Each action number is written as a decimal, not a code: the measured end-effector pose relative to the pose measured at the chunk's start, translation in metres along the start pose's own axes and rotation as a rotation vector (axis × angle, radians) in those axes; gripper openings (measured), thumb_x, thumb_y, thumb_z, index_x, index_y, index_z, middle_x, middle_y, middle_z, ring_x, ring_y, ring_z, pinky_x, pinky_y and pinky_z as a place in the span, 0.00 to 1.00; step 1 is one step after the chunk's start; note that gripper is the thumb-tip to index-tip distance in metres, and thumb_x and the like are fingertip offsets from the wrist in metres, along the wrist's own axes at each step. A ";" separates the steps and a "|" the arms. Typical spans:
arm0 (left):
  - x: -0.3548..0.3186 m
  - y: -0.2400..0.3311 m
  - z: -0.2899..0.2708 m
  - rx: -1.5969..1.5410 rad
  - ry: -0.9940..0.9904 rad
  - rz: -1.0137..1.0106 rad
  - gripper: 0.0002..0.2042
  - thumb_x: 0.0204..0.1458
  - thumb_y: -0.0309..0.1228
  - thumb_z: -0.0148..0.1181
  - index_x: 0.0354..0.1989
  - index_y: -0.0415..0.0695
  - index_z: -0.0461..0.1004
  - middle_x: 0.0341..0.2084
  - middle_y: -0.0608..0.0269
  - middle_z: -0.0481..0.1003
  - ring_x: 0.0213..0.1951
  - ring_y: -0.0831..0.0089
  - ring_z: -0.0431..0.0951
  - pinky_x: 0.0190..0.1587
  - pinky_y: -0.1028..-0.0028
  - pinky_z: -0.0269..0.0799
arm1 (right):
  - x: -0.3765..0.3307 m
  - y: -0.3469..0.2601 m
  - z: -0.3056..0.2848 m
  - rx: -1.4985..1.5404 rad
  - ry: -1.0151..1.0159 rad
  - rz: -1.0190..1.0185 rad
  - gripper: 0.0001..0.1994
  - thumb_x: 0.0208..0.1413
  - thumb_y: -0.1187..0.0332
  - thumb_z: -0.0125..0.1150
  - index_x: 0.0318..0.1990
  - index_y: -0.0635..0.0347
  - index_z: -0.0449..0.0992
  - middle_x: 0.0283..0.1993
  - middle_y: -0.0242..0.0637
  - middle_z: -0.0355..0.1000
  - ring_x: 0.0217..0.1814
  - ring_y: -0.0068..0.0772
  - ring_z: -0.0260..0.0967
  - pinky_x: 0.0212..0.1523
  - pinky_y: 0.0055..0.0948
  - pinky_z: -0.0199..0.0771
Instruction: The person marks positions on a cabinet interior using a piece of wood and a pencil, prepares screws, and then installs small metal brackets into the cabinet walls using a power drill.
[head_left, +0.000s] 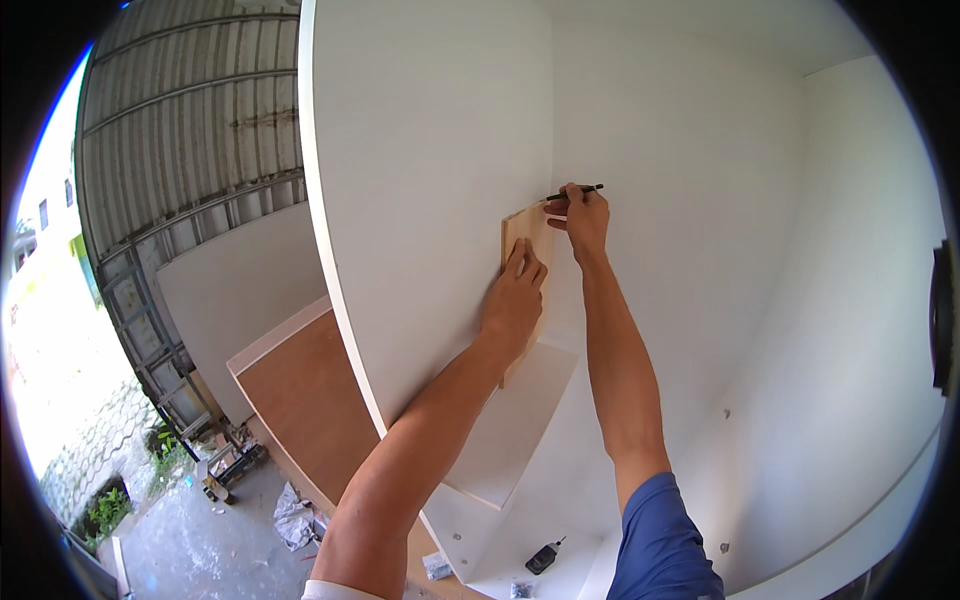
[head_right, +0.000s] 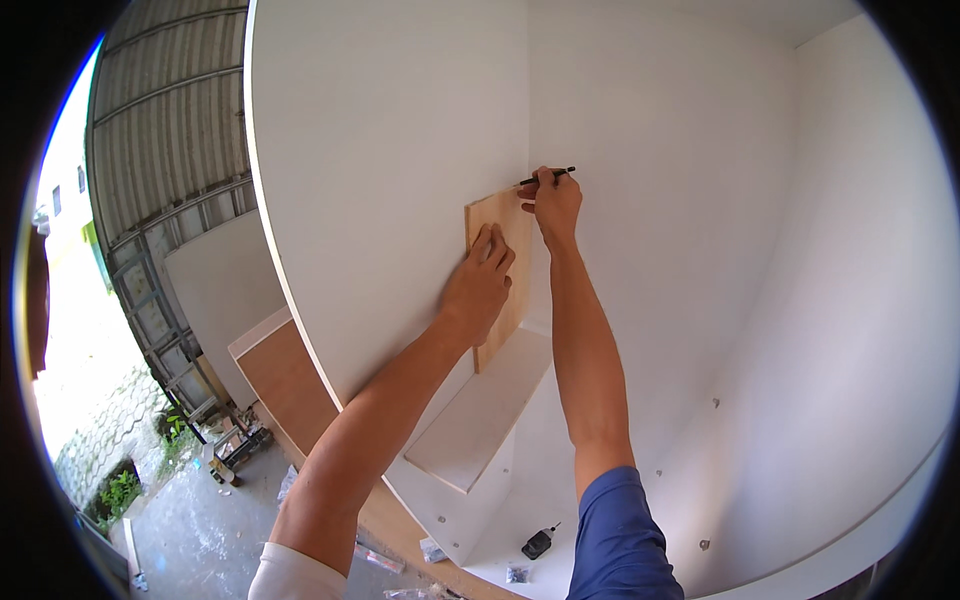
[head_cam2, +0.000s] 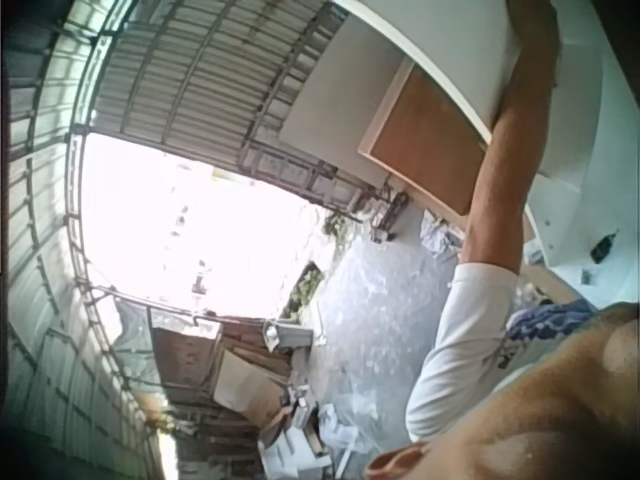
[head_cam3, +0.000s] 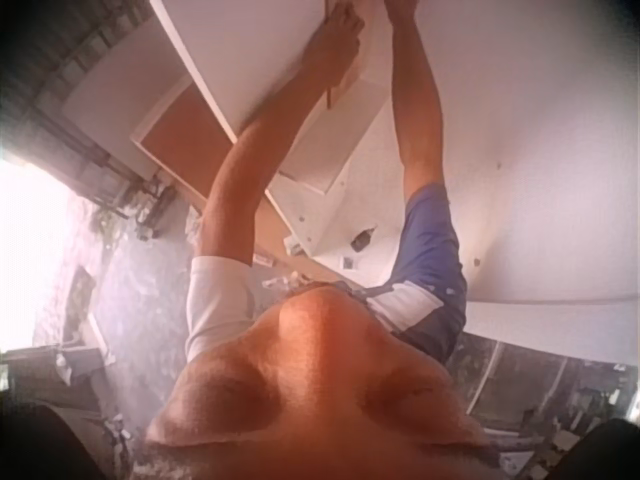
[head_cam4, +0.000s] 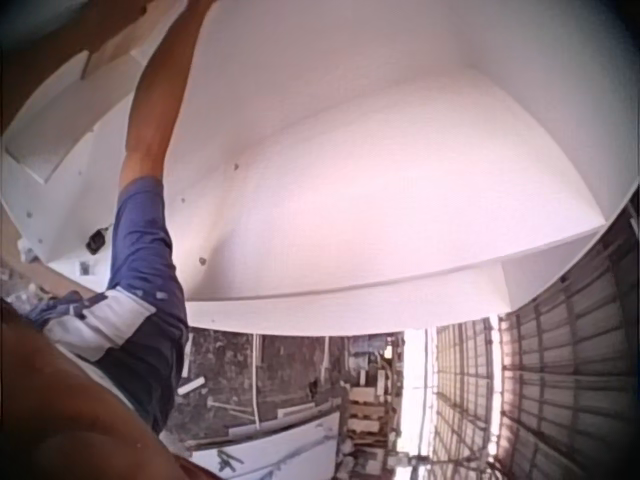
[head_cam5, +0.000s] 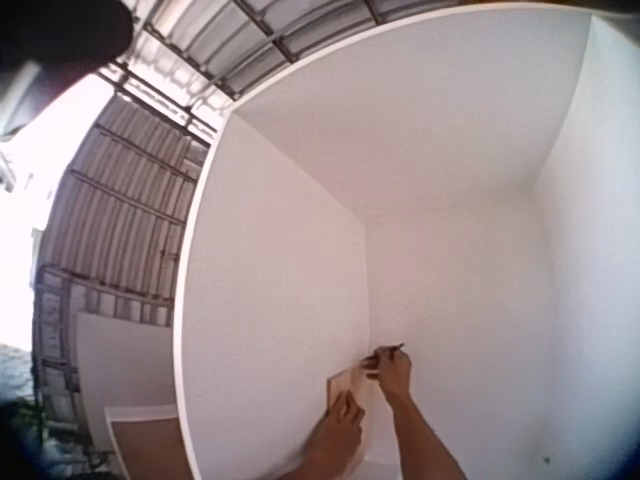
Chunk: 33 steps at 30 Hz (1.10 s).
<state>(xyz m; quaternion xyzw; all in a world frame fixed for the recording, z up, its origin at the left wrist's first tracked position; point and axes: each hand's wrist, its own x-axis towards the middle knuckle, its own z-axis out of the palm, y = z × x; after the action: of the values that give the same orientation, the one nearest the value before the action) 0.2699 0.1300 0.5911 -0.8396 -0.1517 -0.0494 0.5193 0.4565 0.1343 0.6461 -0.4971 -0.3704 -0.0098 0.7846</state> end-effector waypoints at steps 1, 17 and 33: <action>-0.001 -0.001 -0.001 -0.006 -0.018 0.014 0.28 0.47 0.45 0.63 0.59 0.51 0.74 0.63 0.48 0.61 0.70 0.43 0.48 0.72 0.44 0.34 | -0.002 -0.001 0.002 -0.019 -0.012 -0.012 0.13 0.67 0.66 0.48 0.42 0.69 0.74 0.32 0.42 0.77 0.34 0.34 0.80 0.31 0.31 0.83; 0.001 0.001 0.001 -0.006 0.003 -0.015 0.28 0.46 0.45 0.64 0.58 0.50 0.75 0.64 0.48 0.60 0.70 0.43 0.48 0.72 0.45 0.33 | -0.017 -0.008 0.000 0.034 -0.072 -0.046 0.12 0.65 0.67 0.49 0.40 0.69 0.75 0.32 0.42 0.77 0.33 0.32 0.79 0.29 0.29 0.83; 0.003 0.004 0.003 -0.004 0.009 -0.024 0.32 0.42 0.49 0.66 0.58 0.51 0.74 0.64 0.49 0.60 0.70 0.45 0.47 0.73 0.46 0.32 | -0.028 -0.015 0.002 0.108 0.096 -0.123 0.14 0.67 0.65 0.47 0.38 0.69 0.74 0.32 0.41 0.73 0.31 0.32 0.74 0.36 0.33 0.84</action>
<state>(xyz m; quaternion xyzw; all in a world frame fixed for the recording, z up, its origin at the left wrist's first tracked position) 0.2740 0.1314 0.5868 -0.8385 -0.1597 -0.0596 0.5176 0.4292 0.1185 0.6416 -0.4293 -0.3624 -0.0618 0.8250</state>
